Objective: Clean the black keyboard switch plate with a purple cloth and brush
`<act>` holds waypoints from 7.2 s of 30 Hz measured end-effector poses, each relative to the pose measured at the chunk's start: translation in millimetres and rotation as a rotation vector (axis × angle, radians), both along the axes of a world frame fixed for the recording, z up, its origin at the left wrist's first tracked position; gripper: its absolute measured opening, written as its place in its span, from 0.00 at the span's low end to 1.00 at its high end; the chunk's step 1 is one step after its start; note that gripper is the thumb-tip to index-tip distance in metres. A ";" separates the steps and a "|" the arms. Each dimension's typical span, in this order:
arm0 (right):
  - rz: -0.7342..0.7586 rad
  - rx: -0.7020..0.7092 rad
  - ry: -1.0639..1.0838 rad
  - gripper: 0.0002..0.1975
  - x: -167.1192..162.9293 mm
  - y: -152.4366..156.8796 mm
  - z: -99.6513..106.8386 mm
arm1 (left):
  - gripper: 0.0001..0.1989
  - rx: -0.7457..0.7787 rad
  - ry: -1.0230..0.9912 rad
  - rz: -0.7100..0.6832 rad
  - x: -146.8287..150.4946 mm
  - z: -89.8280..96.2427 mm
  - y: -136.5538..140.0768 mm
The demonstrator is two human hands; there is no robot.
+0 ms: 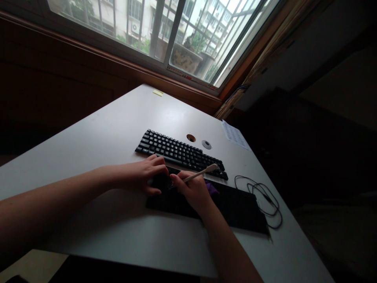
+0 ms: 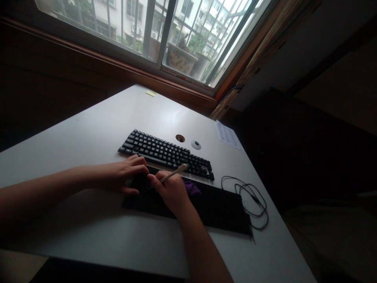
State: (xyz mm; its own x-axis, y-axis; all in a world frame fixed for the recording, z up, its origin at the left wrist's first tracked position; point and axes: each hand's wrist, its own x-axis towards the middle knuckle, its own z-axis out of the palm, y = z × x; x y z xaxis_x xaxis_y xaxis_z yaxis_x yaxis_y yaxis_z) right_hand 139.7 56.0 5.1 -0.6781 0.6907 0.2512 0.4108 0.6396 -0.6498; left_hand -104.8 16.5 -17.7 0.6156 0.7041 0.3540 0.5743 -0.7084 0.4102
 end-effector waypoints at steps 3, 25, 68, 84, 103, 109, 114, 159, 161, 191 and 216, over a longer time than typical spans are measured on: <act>-0.024 -0.019 0.011 0.22 1.1 1.7 0.5 | 0.23 -0.008 0.007 0.003 0.1 0.8 -0.3; -0.053 -0.268 0.123 0.26 17.5 2.2 9.1 | 0.25 0.003 0.022 -0.011 0.0 -0.5 0.7; 0.124 0.090 0.091 0.21 9.7 -8.8 9.3 | 0.23 -0.003 0.013 -0.003 -1.0 -1.6 0.3; 0.187 0.040 -0.028 0.22 6.4 -7.4 5.1 | 0.22 -0.001 0.001 -0.008 -1.2 -2.2 1.4; 0.137 0.224 -0.023 0.24 6.0 -8.9 4.6 | 0.22 -0.002 0.032 0.002 -1.1 -2.8 1.5; 0.210 0.242 -0.095 0.23 1.6 -14.4 6.6 | 0.22 -0.004 0.021 -0.008 -1.5 -1.8 0.9; 0.184 0.232 -0.085 0.23 1.3 -13.7 7.0 | 0.22 -0.003 0.025 -0.004 -1.0 -0.9 1.2; 0.283 0.058 -0.025 0.20 9.1 -9.7 8.6 | 0.24 0.008 0.027 -0.013 -0.2 -1.4 1.5; 0.274 0.063 -0.055 0.21 10.0 -9.0 9.3 | 0.24 0.002 0.026 -0.014 -0.4 -1.5 1.6; 0.333 -0.048 -0.129 0.20 13.7 -12.1 14.0 | 0.25 0.016 0.024 -0.011 -1.9 -2.9 1.8; 0.283 -0.024 -0.141 0.21 23.5 -8.7 20.7 | 0.24 0.026 0.002 -0.018 -2.0 -5.1 1.9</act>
